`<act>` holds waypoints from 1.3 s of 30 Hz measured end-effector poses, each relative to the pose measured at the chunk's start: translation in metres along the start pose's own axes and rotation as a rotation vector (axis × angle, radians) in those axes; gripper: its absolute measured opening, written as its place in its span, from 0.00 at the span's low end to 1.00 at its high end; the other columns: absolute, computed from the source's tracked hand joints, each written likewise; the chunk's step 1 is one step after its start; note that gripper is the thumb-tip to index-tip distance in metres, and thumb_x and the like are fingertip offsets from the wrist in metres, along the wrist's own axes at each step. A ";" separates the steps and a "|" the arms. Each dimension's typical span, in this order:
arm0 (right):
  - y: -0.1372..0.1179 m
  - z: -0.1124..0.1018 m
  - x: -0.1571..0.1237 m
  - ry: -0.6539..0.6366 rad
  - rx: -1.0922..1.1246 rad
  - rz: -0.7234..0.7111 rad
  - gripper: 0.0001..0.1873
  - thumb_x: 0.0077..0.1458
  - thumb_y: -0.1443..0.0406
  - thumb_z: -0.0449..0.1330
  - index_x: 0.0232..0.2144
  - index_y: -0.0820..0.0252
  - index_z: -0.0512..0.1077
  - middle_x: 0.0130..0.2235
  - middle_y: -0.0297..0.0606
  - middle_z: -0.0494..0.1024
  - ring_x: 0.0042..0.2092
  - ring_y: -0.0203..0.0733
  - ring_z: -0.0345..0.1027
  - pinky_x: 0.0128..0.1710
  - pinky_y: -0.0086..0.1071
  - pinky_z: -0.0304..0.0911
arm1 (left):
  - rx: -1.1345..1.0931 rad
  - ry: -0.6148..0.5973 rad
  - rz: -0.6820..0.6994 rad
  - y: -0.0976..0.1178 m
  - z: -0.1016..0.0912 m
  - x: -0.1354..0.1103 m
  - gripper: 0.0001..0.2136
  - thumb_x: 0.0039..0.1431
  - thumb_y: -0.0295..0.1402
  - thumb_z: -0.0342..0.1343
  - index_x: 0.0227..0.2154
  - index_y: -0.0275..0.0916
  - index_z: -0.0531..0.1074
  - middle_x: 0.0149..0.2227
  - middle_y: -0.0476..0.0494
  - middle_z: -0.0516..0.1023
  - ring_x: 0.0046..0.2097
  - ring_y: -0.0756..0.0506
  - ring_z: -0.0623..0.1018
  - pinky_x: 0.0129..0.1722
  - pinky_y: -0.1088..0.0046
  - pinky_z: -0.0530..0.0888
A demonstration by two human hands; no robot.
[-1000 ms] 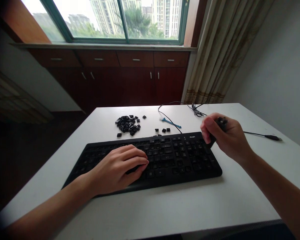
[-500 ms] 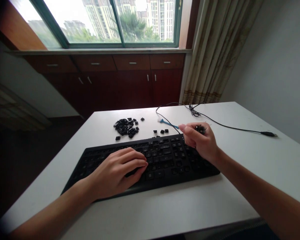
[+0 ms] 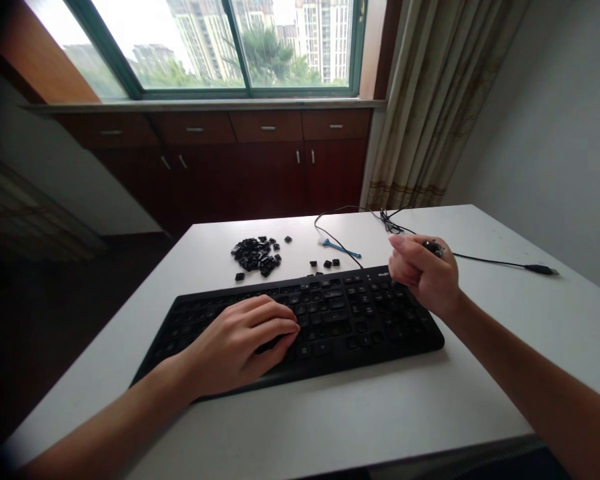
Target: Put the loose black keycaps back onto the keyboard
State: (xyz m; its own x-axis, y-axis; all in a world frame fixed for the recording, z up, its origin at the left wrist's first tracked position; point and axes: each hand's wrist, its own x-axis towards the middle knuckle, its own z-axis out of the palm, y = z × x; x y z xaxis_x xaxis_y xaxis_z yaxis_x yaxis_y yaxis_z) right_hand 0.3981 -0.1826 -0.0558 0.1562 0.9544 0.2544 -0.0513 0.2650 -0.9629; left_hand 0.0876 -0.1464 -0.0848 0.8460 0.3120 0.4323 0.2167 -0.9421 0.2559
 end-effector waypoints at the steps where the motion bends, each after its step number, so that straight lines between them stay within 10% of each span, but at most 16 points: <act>1: 0.002 -0.001 -0.001 -0.023 -0.001 0.013 0.29 0.59 0.58 0.62 0.12 0.55 0.56 0.14 0.27 0.49 0.16 0.32 0.42 0.18 0.35 0.41 | 0.002 0.001 0.000 0.000 0.000 0.000 0.08 0.64 0.28 0.54 0.43 0.39 0.75 0.43 0.43 0.79 0.41 0.46 0.75 0.42 0.66 0.74; 10: -0.016 0.008 0.030 -0.017 -0.499 -0.081 0.19 0.56 0.53 0.64 0.21 0.56 0.67 0.19 0.29 0.62 0.21 0.34 0.55 0.20 0.32 0.49 | -0.004 0.014 -0.004 0.002 -0.001 0.001 0.07 0.64 0.27 0.54 0.42 0.39 0.75 0.42 0.42 0.79 0.40 0.46 0.76 0.41 0.67 0.74; 16: 0.014 0.017 0.065 -0.366 -1.202 -0.180 0.16 0.57 0.52 0.62 0.40 0.55 0.80 0.42 0.41 0.80 0.38 0.46 0.73 0.40 0.37 0.64 | 0.004 0.010 -0.003 0.003 -0.001 0.002 0.08 0.64 0.28 0.54 0.43 0.39 0.74 0.42 0.43 0.79 0.40 0.46 0.76 0.41 0.66 0.74; 30: 0.052 0.031 0.077 -0.473 -1.124 -0.099 0.15 0.56 0.53 0.63 0.39 0.52 0.82 0.40 0.38 0.82 0.39 0.47 0.75 0.40 0.37 0.66 | 0.265 -0.001 0.132 0.015 -0.008 0.002 0.06 0.64 0.28 0.53 0.38 0.37 0.75 0.37 0.42 0.78 0.36 0.46 0.75 0.35 0.68 0.72; 39: 0.022 0.032 0.063 -0.363 -0.890 -0.106 0.18 0.54 0.51 0.65 0.41 0.56 0.82 0.38 0.40 0.82 0.35 0.44 0.75 0.35 0.34 0.69 | 0.137 0.103 0.041 0.013 -0.006 0.002 0.09 0.63 0.27 0.54 0.45 0.38 0.73 0.40 0.43 0.80 0.38 0.46 0.76 0.38 0.67 0.75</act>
State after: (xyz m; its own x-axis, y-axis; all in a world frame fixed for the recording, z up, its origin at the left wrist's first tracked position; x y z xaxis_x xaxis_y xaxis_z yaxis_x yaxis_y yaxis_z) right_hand 0.3756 -0.1123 -0.0579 -0.2053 0.9553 0.2127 0.7346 0.2940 -0.6115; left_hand 0.0890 -0.1568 -0.0751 0.8030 0.2770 0.5277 0.2533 -0.9601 0.1186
